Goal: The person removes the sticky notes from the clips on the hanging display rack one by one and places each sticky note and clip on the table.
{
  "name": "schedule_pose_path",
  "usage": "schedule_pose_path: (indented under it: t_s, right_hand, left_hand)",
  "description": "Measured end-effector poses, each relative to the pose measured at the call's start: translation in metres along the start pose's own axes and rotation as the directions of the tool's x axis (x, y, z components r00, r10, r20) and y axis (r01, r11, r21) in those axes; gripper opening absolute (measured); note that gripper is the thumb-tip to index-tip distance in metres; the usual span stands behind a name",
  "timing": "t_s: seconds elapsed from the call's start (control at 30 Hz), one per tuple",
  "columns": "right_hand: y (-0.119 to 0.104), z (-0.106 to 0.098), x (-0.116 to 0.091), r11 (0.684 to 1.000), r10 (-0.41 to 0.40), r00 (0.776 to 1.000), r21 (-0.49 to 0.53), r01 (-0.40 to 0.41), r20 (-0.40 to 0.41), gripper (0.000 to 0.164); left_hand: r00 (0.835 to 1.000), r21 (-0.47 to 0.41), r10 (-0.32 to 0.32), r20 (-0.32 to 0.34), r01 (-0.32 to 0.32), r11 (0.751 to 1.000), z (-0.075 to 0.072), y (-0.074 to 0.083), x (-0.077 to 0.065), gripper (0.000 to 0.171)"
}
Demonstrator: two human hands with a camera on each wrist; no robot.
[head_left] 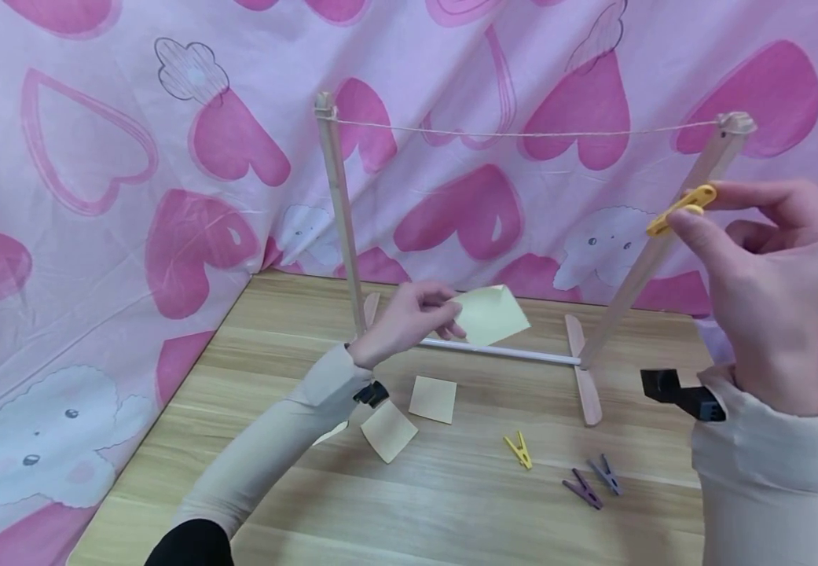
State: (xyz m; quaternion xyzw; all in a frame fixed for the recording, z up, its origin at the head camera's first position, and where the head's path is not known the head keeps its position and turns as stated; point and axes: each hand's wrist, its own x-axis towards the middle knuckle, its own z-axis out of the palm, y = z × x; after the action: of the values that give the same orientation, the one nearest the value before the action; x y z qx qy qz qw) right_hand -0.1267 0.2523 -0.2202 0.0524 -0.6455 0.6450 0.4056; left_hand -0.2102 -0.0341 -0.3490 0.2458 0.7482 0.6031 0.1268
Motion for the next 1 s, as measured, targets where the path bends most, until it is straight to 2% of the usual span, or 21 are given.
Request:
schedule_pose_path:
  t_s: [0.03,0.07,0.17,0.23,0.33,0.4,0.5,0.57,0.63,0.7,0.8,0.87,0.93,1.0]
  right_hand:
    - [0.001,-0.002,-0.003,0.999,0.008,1.0,-0.036,-0.008,-0.009,0.033]
    - [0.002,-0.004,-0.005,1.0,0.024,0.999,-0.011,-0.024,-0.024,0.033]
    - [0.004,-0.011,-0.013,0.994,0.045,0.997,-0.099,-0.051,-0.063,0.031]
    - [0.008,-0.015,-0.018,0.991,0.054,0.995,-0.118,-0.063,-0.083,0.031]
    - [0.018,-0.023,-0.025,0.998,0.063,0.995,-0.023,-0.065,-0.076,0.031]
    - [0.026,-0.028,-0.03,0.997,0.066,0.996,-0.034,-0.068,-0.057,0.031]
    - [0.037,-0.035,-0.041,0.969,0.068,0.998,-0.236,-0.069,-0.01,0.031]
    - [0.044,-0.038,-0.05,0.917,0.092,0.996,-0.392,-0.079,0.014,0.03]
    - [0.052,-0.042,-0.06,0.868,0.122,0.992,-0.488,-0.091,0.032,0.031]
    - [0.061,-0.046,-0.069,0.863,0.158,0.987,-0.491,-0.119,0.039,0.031]
    - [0.075,-0.052,-0.082,0.862,0.215,0.976,-0.476,-0.172,0.038,0.031]
    - [0.083,-0.055,-0.091,0.846,0.264,0.964,-0.49,-0.211,0.04,0.029]
    - [0.09,-0.056,-0.103,0.814,0.317,0.946,-0.531,-0.235,0.068,0.027]
    - [0.097,-0.056,-0.116,0.774,0.363,0.923,-0.593,-0.222,0.128,0.026]
  left_hand:
    - [1.0,0.004,-0.007,0.011,0.007,1.0,-0.001,-0.003,-0.003,0.018]
    - [1.0,0.009,-0.015,0.02,0.014,1.0,-0.003,-0.007,-0.006,0.018]
    - [0.999,0.041,-0.024,0.048,0.022,0.999,-0.007,-0.016,-0.014,0.017]
    - [0.997,0.05,-0.028,0.068,0.025,0.998,-0.009,-0.023,-0.019,0.016]
    - [0.995,0.074,-0.023,0.101,0.016,0.997,-0.013,-0.032,-0.028,0.013]
    - [0.992,0.085,-0.038,0.122,0.028,0.996,-0.015,-0.04,-0.035,0.012]
    - [0.985,0.13,-0.073,0.156,0.052,0.99,-0.019,-0.052,-0.045,0.012]
    - [0.974,0.177,-0.11,0.197,0.075,0.981,-0.022,-0.06,-0.051,0.011]
    - [0.955,0.229,-0.132,0.265,0.071,0.971,-0.025,-0.066,-0.058,0.011]
    - [0.924,0.294,-0.156,0.35,0.049,0.955,-0.027,-0.073,-0.063,0.01]
    - [0.867,0.396,-0.181,0.465,-0.02,0.918,-0.029,-0.083,-0.071,0.01]
    - [0.834,0.456,-0.214,0.508,-0.05,0.889,-0.029,-0.09,-0.075,0.01]
    - [0.814,0.509,-0.242,0.528,-0.075,0.858,-0.029,-0.096,-0.079,0.01]
    - [0.795,0.551,-0.286,0.535,-0.071,0.832,-0.03,-0.101,-0.083,0.01]
